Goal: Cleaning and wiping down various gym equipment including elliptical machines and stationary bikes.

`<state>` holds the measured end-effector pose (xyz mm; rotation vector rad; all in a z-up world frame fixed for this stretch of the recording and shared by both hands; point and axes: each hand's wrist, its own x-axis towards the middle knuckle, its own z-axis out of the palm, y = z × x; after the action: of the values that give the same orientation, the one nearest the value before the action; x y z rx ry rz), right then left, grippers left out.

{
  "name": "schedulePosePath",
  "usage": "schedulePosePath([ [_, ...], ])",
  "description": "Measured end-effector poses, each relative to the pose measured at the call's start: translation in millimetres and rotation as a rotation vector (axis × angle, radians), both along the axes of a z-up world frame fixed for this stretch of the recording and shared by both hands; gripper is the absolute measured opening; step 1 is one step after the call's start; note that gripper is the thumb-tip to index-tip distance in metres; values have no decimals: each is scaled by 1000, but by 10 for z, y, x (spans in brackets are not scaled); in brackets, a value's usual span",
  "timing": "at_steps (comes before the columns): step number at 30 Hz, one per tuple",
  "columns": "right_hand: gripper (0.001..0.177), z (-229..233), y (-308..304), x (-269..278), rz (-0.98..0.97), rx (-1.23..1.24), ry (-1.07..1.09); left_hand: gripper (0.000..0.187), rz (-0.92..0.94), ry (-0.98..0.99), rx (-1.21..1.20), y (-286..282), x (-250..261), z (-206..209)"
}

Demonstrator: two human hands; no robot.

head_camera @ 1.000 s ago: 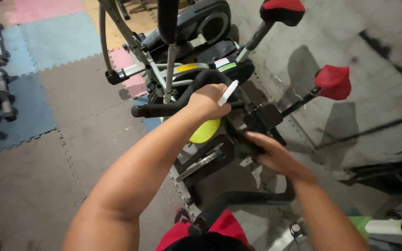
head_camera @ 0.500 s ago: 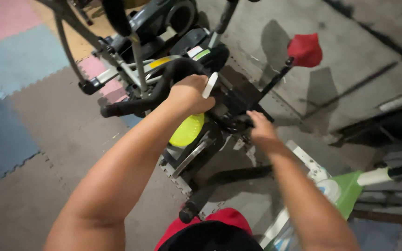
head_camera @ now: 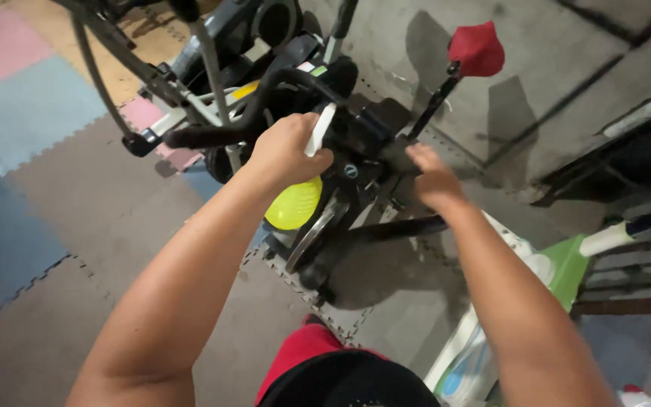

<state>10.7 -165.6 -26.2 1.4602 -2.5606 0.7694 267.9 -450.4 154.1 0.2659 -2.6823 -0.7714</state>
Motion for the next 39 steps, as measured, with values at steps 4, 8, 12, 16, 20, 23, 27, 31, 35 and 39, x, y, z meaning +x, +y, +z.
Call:
schedulePosePath([
  [4, 68, 425, 53, 611, -145, -14, 69, 43, -9, 114, 64, -21, 368, -155],
  [8, 54, 567, 123, 1325, -368, 196, -75, 38, -103, 228, 5, -17, 682, -354],
  [12, 56, 393, 167, 1822, -272, -102, -67, 36, -120, 261, 41, 29, 913, -536],
  [16, 62, 799, -34, 2712, -106, -220, -93, 42, -64, 132, 109, 153, 1074, -573],
  [20, 67, 902, 56, 2833, -57, -199, -118, 50, -142, 161, 191, 303, 1139, -631],
  [23, 69, 721, 288, 2532, -146, -119, -71, 52, -168, 183, 194, 363, 1173, -611],
  [27, 70, 428, 423, 2011, -316, -105, -115, 53, -184, 271, 94, 316, 1025, -689],
  [31, 68, 226, 170, 2374, -377, -170, -89, 42, -227, 55, 138, 395, 855, -563],
  [35, 63, 792, -177, 3084, -227, -275, -183, 55, -264, 89, 228, 384, 644, -596],
  [39, 71, 484, -63, 2819, -398, -103, -40, 71, -414, 166, 391, 378, 524, -671],
])
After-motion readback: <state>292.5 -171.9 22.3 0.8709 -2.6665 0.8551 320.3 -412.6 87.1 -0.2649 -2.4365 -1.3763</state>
